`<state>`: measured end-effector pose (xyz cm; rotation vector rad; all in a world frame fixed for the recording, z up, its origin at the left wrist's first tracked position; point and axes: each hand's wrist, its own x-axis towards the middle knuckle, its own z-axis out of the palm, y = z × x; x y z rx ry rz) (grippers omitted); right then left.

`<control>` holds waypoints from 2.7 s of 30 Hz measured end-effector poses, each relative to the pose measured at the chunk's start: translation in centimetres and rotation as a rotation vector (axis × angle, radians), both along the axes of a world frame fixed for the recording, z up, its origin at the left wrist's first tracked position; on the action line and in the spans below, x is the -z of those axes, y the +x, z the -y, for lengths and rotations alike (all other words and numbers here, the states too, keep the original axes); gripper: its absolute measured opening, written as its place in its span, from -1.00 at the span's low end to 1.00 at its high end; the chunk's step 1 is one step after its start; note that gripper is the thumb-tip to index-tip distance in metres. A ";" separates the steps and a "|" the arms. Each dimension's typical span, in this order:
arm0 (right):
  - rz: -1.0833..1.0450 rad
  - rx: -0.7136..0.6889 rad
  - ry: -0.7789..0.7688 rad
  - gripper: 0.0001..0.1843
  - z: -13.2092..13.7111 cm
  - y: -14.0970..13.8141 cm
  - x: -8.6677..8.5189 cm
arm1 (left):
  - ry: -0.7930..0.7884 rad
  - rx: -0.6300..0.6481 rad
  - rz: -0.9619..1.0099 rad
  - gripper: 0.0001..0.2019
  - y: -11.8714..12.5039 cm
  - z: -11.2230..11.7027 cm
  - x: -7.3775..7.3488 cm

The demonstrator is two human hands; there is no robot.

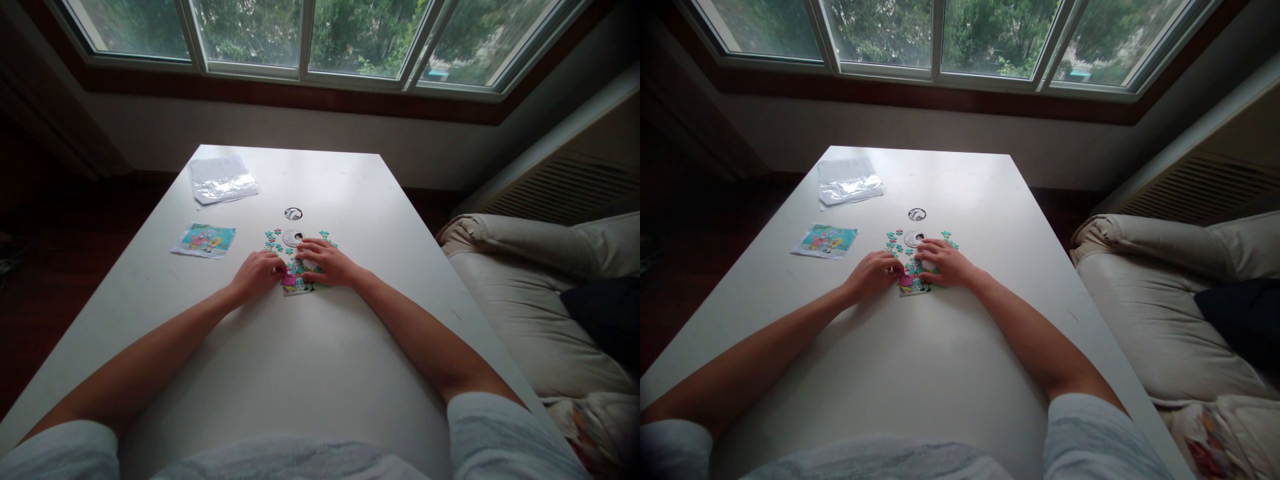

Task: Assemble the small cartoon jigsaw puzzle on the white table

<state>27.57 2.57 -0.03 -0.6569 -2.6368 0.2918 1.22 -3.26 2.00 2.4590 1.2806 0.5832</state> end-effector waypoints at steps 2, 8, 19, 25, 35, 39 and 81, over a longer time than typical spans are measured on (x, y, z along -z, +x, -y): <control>-0.007 -0.002 -0.002 -0.50 0.0 0.0 0.0 | 0.013 0.006 -0.011 -0.88 -0.1 0.0 0.0; -0.017 -0.009 0.001 -0.50 -0.1 0.0 0.1 | 0.048 -0.037 -0.021 -0.90 -0.3 -0.3 0.3; -0.021 -0.030 0.014 -0.51 -0.3 0.2 0.1 | 0.092 -0.324 0.035 -0.83 -3.5 -3.5 0.0; 0.004 -0.019 0.021 -0.51 0.0 0.3 -0.4 | 0.065 -0.367 -0.029 -0.79 -3.3 -4.9 0.2; -0.010 -0.011 0.011 -0.52 0.0 0.5 -0.4 | 0.135 -0.076 -0.185 -0.69 -3.4 -8.9 0.6; -0.006 -0.019 -0.005 -0.51 0.0 0.6 -0.7 | 0.127 -0.012 -0.176 -0.75 -4.0 -9.5 0.2; -0.007 -0.010 -0.006 -0.51 -0.2 0.1 -0.3 | 0.075 -0.180 -0.030 -0.84 -3.9 -8.5 0.9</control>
